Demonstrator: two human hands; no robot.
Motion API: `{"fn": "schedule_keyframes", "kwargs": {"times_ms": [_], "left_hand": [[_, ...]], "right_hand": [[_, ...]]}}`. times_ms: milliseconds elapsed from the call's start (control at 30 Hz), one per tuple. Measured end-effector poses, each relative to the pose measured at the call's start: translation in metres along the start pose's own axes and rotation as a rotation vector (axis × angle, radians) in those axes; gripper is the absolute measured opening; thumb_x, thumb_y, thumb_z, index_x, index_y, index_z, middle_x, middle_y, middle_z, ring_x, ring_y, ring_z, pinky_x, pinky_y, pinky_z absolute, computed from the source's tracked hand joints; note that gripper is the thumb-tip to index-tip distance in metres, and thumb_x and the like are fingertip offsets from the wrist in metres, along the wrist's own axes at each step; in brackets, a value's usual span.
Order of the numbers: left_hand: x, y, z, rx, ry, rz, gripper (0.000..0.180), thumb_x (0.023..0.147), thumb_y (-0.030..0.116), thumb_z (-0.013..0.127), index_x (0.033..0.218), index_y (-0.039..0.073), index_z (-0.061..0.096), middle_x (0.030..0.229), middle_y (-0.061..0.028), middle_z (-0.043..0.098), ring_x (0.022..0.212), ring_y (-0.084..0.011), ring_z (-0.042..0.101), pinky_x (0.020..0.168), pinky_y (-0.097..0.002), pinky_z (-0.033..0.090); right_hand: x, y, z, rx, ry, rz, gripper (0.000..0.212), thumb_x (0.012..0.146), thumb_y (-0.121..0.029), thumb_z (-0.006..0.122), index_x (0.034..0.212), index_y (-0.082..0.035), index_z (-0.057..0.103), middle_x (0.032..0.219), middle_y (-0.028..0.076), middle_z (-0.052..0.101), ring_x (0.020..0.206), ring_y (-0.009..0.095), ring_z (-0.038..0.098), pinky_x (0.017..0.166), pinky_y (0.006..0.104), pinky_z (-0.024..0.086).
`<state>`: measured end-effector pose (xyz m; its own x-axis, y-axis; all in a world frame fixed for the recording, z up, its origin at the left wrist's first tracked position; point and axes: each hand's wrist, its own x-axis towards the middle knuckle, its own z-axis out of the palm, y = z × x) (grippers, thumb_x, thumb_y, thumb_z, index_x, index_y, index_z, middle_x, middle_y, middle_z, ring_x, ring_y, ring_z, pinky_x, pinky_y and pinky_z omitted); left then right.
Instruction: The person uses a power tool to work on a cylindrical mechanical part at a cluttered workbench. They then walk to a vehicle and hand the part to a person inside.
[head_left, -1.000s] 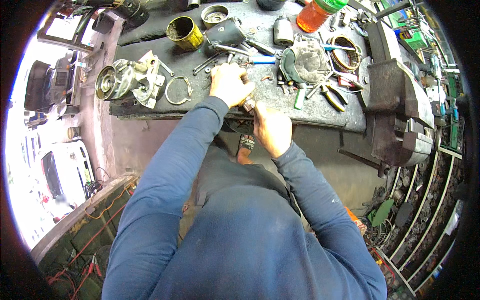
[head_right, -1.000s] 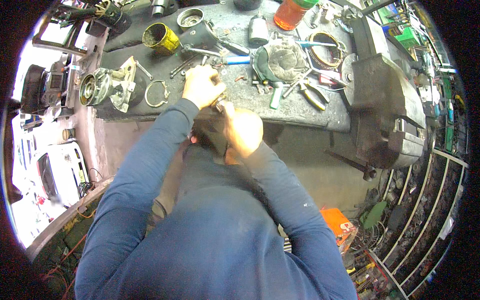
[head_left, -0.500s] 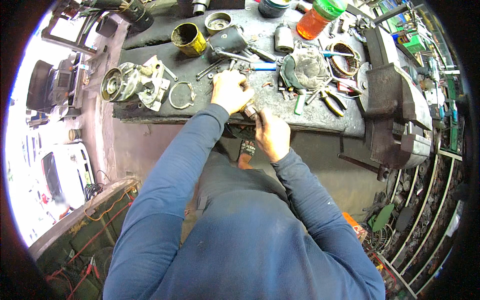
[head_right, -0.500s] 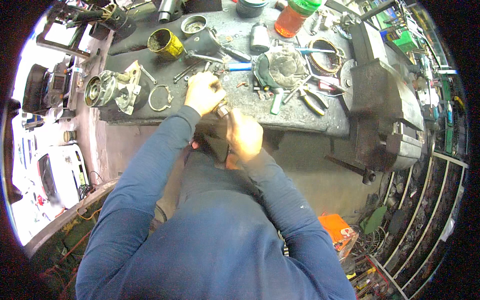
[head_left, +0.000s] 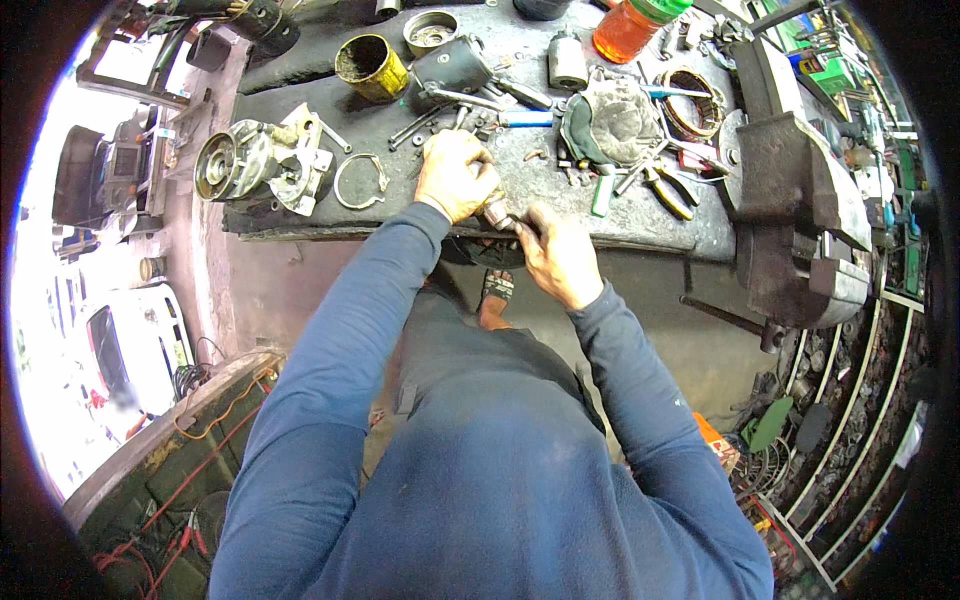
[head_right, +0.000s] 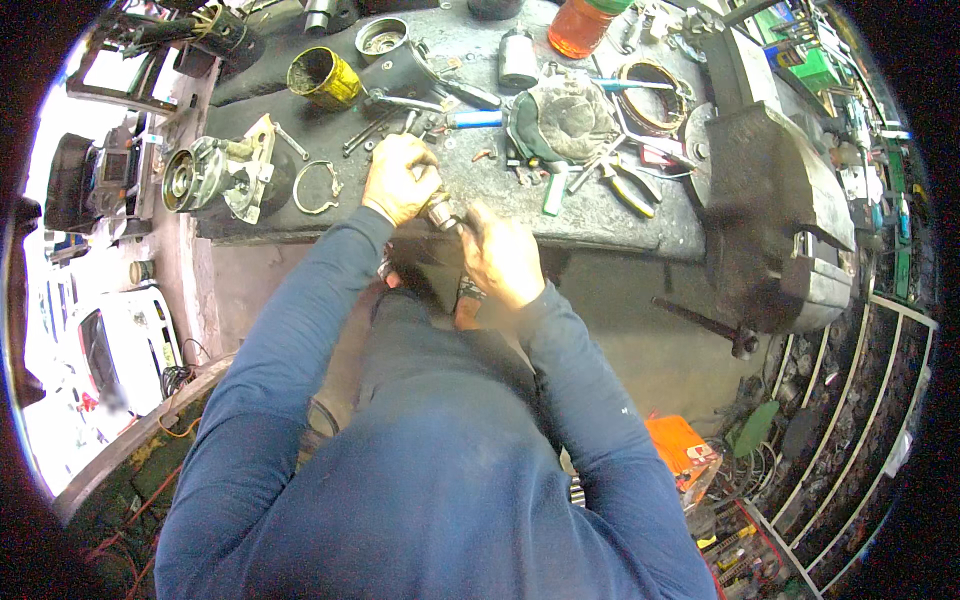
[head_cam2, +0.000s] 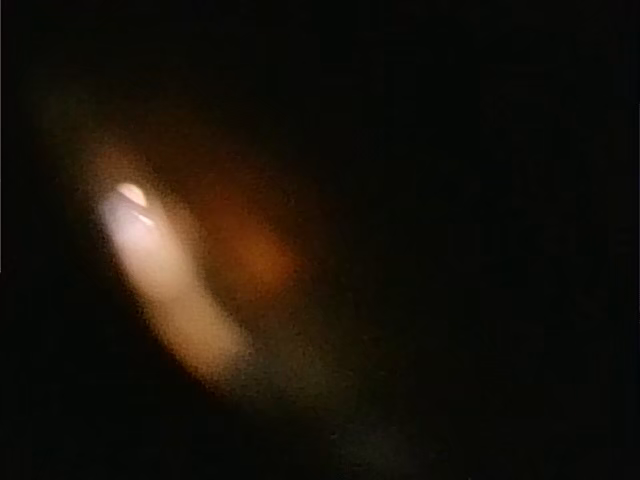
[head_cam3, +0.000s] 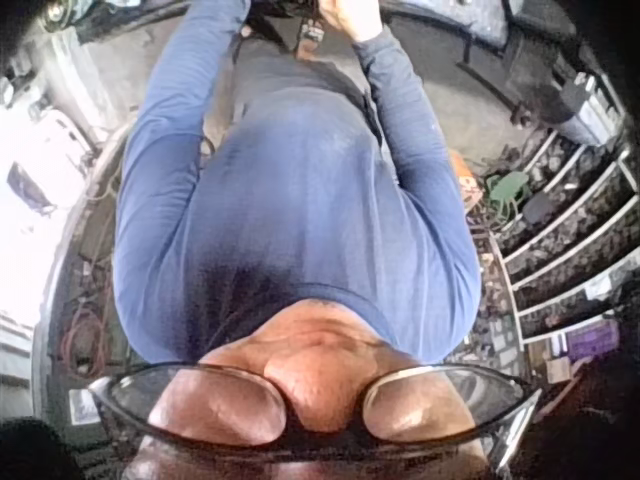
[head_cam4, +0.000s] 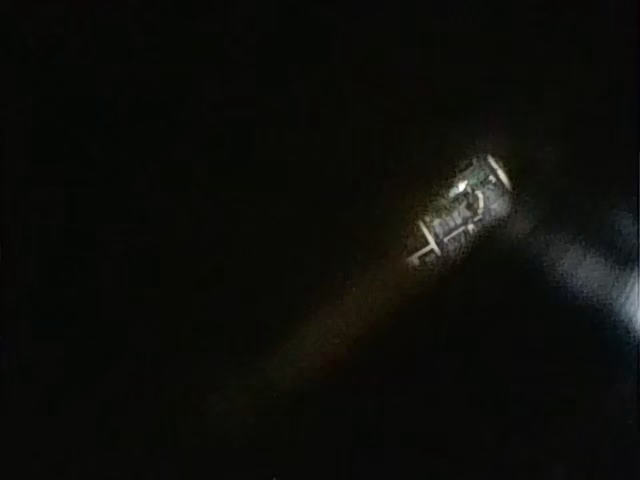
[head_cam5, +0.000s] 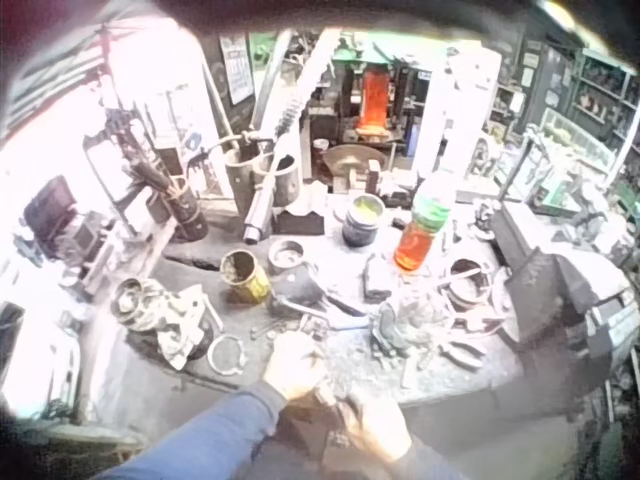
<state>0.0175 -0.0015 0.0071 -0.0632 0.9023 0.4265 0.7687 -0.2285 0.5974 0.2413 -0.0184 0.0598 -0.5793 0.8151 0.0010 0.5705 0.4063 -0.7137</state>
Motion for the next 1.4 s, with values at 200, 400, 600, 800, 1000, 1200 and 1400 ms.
{"fn": "schedule_keyframes", "kwargs": {"times_ms": [200,400,600,800,1000,1200,1400], "left_hand": [[0.000,0.000,-0.002,0.020,-0.020,-0.018,0.012,0.072,0.020,0.073,0.076,0.009,0.070,0.083,-0.0105,0.066,0.086,-0.0348,0.061,0.081,-0.0462,0.049],[0.003,-0.003,-0.002,0.000,-0.014,-0.018,0.010,0.072,0.018,0.073,0.076,0.009,0.071,0.082,-0.0102,0.066,0.086,-0.0347,0.061,0.082,-0.0457,0.049],[0.004,0.001,-0.003,0.001,-0.012,-0.017,0.010,0.071,0.017,0.073,0.075,0.008,0.071,0.082,-0.0110,0.067,0.084,-0.0351,0.062,0.080,-0.0456,0.050],[0.000,0.002,0.002,-0.010,-0.011,-0.021,0.014,0.071,0.022,0.074,0.075,0.009,0.070,0.082,-0.0108,0.066,0.086,-0.0345,0.062,0.083,-0.0458,0.049],[-0.001,-0.003,0.005,0.002,-0.015,-0.041,0.013,0.070,0.023,0.075,0.072,0.011,0.068,0.082,-0.0089,0.065,0.090,-0.0330,0.062,0.087,-0.0457,0.047],[0.000,0.002,-0.003,0.063,-0.115,-0.079,0.017,0.076,0.027,0.071,0.080,0.010,0.073,0.090,-0.0085,0.068,0.094,-0.0325,0.062,0.093,-0.0481,0.044],[0.012,0.015,-0.028,0.420,-0.312,0.268,0.023,0.088,0.028,0.061,0.091,0.009,0.073,0.096,-0.0073,0.068,0.101,-0.0291,0.061,0.105,-0.0506,0.037]], "right_hand": [[0.007,-0.002,0.016,-0.067,0.087,-0.059,0.009,0.095,-0.014,0.065,0.098,-0.007,0.060,0.071,0.020,0.066,0.068,0.044,0.067,0.062,0.0534,0.052],[0.005,0.001,0.030,-0.290,0.208,-0.224,0.008,0.092,-0.012,0.066,0.095,-0.010,0.059,0.063,0.012,0.058,0.058,0.034,0.063,0.056,0.0474,0.050],[-0.004,-0.003,0.016,-0.101,0.093,-0.012,0.011,0.094,-0.015,0.068,0.094,-0.006,0.061,0.068,0.019,0.062,0.066,0.040,0.066,0.060,0.0497,0.050],[-0.002,-0.004,-0.005,0.279,-0.012,0.144,0.020,0.094,-0.013,0.069,0.088,0.002,0.058,0.072,0.024,0.056,0.062,0.035,0.053,0.063,0.0437,0.045],[0.003,0.002,-0.006,0.186,-0.045,0.109,0.019,0.096,-0.014,0.067,0.088,0.001,0.061,0.071,0.021,0.059,0.062,0.033,0.056,0.062,0.0436,0.045],[0.002,-0.002,0.011,0.079,0.099,0.069,0.015,0.097,-0.016,0.067,0.094,-0.002,0.065,0.074,0.023,0.066,0.073,0.043,0.068,0.066,0.0482,0.052],[-0.010,-0.003,0.015,0.104,0.111,0.082,0.016,0.098,-0.017,0.068,0.095,-0.002,0.064,0.075,0.023,0.067,0.074,0.044,0.068,0.067,0.0492,0.052]]}}
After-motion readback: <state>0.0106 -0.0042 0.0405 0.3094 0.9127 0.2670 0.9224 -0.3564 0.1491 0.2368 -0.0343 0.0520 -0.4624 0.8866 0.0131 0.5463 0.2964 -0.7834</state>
